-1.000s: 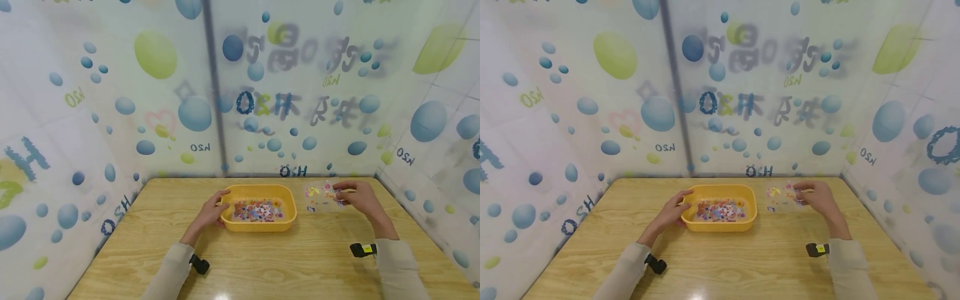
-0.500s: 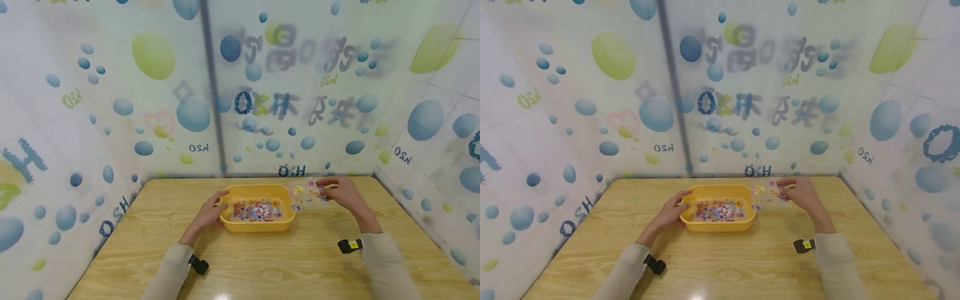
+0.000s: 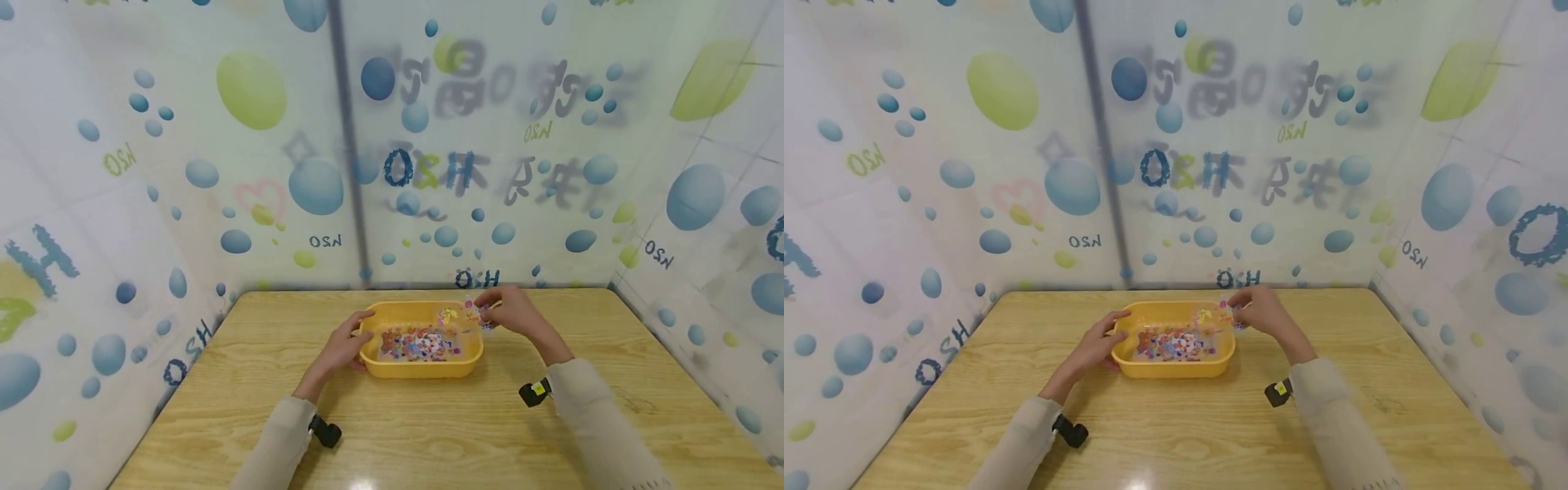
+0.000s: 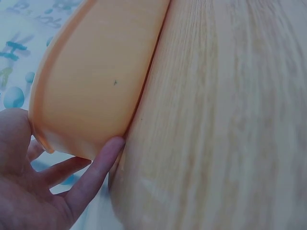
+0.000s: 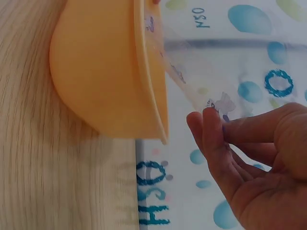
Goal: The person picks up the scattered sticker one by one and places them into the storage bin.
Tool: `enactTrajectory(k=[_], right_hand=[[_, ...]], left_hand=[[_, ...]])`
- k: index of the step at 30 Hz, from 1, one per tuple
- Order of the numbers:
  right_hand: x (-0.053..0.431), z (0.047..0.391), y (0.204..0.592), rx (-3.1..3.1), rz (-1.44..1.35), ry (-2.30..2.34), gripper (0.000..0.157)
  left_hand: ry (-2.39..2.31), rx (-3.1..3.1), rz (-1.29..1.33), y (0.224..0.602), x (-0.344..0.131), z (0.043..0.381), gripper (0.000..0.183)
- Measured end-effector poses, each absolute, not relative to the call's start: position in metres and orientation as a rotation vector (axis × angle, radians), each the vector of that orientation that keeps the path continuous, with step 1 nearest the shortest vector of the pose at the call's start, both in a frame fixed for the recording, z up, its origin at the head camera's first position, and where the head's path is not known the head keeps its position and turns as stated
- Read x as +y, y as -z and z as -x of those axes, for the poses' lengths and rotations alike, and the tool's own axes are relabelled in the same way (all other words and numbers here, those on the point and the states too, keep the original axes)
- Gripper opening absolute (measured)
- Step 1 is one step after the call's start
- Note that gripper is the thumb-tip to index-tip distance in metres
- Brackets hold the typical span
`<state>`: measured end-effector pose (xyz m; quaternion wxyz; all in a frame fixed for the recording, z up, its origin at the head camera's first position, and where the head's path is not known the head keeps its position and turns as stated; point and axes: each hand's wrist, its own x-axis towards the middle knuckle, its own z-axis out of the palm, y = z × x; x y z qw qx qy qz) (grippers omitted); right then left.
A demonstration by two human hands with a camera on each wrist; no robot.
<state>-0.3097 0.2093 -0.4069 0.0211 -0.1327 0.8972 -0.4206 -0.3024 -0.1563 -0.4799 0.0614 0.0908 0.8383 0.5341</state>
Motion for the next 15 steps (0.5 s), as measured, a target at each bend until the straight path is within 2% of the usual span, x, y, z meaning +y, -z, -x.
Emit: enactTrajectory(k=[15], right_hand=[[0.144,0.325,0.396,2.626,0.37,1.237,0.024]], left_hand=[[-1.647,2.528,-0.279,0.48,-0.156,0.3,0.045]])
